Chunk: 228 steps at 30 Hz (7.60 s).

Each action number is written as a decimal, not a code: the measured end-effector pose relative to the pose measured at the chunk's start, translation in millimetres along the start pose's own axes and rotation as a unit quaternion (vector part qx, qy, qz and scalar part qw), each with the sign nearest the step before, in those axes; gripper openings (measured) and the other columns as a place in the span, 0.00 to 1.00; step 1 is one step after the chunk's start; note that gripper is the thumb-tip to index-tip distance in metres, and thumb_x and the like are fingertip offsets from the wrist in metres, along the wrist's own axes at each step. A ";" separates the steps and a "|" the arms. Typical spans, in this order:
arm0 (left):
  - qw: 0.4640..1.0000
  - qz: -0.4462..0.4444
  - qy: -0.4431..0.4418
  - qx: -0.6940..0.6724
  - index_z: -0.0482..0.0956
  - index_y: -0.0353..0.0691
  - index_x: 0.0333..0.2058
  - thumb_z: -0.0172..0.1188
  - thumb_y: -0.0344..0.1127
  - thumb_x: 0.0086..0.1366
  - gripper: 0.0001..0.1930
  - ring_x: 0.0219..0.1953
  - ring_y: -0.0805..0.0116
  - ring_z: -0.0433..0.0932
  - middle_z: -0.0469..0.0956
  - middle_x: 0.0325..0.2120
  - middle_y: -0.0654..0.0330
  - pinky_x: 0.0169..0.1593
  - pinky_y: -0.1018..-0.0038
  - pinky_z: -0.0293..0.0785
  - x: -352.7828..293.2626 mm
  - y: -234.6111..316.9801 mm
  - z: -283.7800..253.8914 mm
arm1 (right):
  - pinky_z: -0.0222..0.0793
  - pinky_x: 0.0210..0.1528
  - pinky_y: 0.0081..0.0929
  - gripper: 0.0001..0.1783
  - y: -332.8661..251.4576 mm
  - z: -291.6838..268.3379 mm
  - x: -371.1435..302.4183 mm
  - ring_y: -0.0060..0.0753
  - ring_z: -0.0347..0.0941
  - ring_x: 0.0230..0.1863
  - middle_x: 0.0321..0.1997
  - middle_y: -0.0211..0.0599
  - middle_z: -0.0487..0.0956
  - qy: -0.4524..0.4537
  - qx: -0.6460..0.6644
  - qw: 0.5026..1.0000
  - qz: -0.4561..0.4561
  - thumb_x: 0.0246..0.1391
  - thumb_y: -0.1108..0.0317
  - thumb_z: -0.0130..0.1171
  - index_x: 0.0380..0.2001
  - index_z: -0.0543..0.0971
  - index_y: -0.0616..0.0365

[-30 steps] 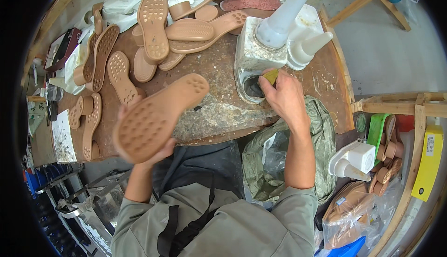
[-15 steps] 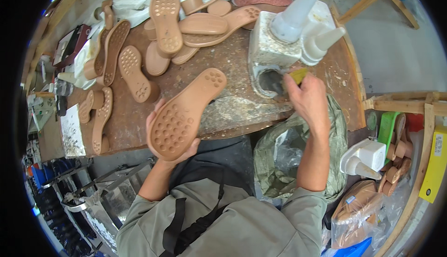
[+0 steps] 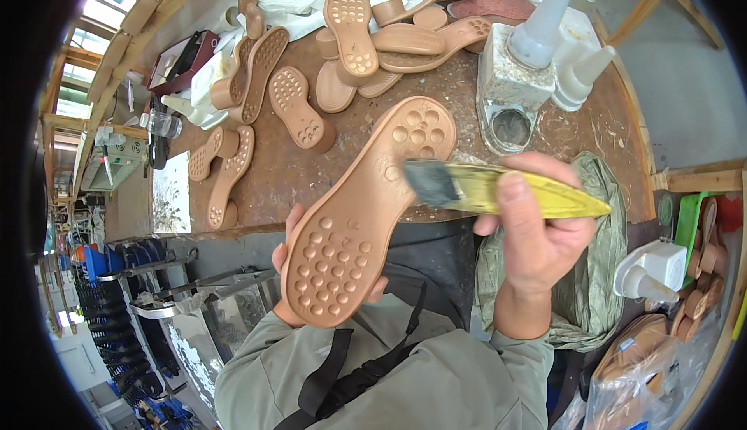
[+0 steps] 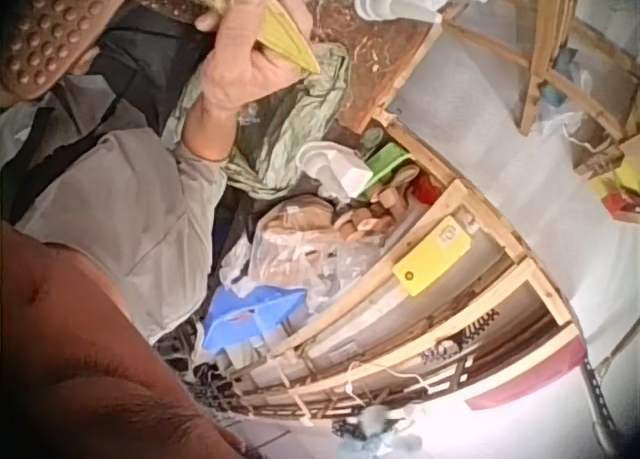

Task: Applying adhesive to the surface of shoe soles using a brush.

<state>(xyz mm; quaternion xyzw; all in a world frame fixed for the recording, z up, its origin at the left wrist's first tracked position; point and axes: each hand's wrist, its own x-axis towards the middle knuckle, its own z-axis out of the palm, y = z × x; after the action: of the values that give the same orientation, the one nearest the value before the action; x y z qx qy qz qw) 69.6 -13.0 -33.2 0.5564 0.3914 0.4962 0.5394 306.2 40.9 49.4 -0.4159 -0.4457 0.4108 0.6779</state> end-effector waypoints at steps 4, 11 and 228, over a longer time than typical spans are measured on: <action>0.984 -0.067 -0.033 -0.164 0.43 0.43 0.62 0.65 0.55 0.43 0.53 0.59 0.50 0.60 0.54 0.59 0.45 0.61 0.58 0.54 -21.3 13.8 -6.6 | 0.63 0.17 0.12 0.09 -16.0 23.0 -13.7 0.18 0.69 0.15 0.22 0.36 0.76 0.003 -0.003 1.000 -0.021 0.53 0.75 0.57 0.37 0.74 0.69; 0.872 -0.177 -0.087 -0.449 0.47 0.43 0.63 0.59 0.59 0.47 0.49 0.57 0.50 0.62 0.57 0.59 0.48 0.60 0.56 0.55 -44.6 29.6 -18.5 | 0.64 0.18 0.12 0.09 -26.7 39.9 -29.0 0.18 0.69 0.16 0.23 0.36 0.76 -0.042 0.007 0.999 -0.033 0.52 0.75 0.58 0.37 0.74 0.68; 0.886 -0.189 -0.191 -0.377 0.50 0.29 0.60 0.42 0.53 0.64 0.36 0.48 0.51 0.74 0.67 0.51 0.41 0.52 0.60 0.70 13.9 21.7 13.9 | 0.63 0.19 0.12 0.09 -2.3 32.5 -17.8 0.17 0.69 0.17 0.23 0.36 0.76 -0.049 -0.059 0.997 -0.030 0.51 0.76 0.59 0.36 0.76 0.69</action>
<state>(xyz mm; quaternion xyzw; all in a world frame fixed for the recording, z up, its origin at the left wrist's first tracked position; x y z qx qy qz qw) 83.8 -4.9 -8.9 0.3106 0.1618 0.3796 0.8563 271.1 30.0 55.2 -0.4207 -0.5141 0.3838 0.6414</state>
